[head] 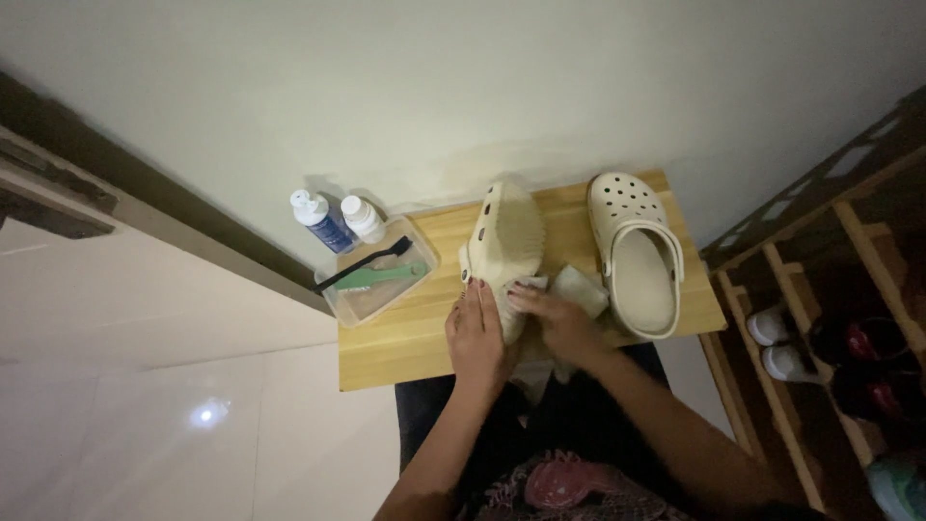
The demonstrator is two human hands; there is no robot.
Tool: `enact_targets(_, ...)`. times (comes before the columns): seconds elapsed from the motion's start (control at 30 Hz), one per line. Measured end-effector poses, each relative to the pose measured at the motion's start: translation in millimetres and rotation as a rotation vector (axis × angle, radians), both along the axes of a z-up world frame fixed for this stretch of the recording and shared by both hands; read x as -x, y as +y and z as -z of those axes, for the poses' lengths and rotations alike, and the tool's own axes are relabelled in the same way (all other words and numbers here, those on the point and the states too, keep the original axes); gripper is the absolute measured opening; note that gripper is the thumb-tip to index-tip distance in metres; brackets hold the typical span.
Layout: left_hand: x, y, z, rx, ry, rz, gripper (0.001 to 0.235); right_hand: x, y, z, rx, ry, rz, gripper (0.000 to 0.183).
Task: The person wipes a pair of white clogs with a cloth on a wooden table. They clean the interior, exterior, and soles of both shoes, turning them over to reach different surfaces.
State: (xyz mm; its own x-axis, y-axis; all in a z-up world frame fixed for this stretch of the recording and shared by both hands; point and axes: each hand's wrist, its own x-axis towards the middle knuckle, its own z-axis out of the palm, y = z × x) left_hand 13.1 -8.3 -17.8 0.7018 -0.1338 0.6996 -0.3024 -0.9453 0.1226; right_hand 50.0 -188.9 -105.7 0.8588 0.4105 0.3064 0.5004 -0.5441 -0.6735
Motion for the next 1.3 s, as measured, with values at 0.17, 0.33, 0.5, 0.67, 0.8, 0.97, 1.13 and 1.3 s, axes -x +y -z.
enact_targets(0.17, -12, 9, 60, -0.021, -0.037, 0.021, 0.059, -53, -11, -59, -0.198, -0.321, 0.245, 0.035)
enact_targets(0.33, -1, 1, 16, 0.024, -0.038, 0.035, 0.07, -62, 36, -25, -0.071, -0.206, 0.19, 0.06)
enact_targets(0.5, 0, 1, 4, 0.033, -0.054, 0.038, 0.061, 4, 41, -22, -0.02, -0.315, 0.12, 0.038)
enact_targets(0.67, 6, 10, 7, 0.053, 0.114, 0.071, 0.065, 34, 5, -24, -0.291, 0.133, -0.005, 0.036)
enact_targets(0.8, 4, 22, 37, 0.132, 0.177, 0.031, 0.086, 26, -22, -114, -0.786, 1.006, 0.44, 0.057)
enact_targets(0.97, 6, 29, 49, 0.204, 0.296, 0.09, 0.105, -39, 13, -133, -0.422, 0.016, 0.317, 0.057)
enact_targets(1.13, 3, 23, 60, 0.158, 0.18, 0.064, 0.101, -37, 43, -73, -0.244, -0.152, 0.261, 0.045)
enact_targets(1.3, 2, 16, 55, 0.184, 0.158, 0.03, 0.095, 4, 47, -21, 0.055, -0.321, 0.237, 0.039)
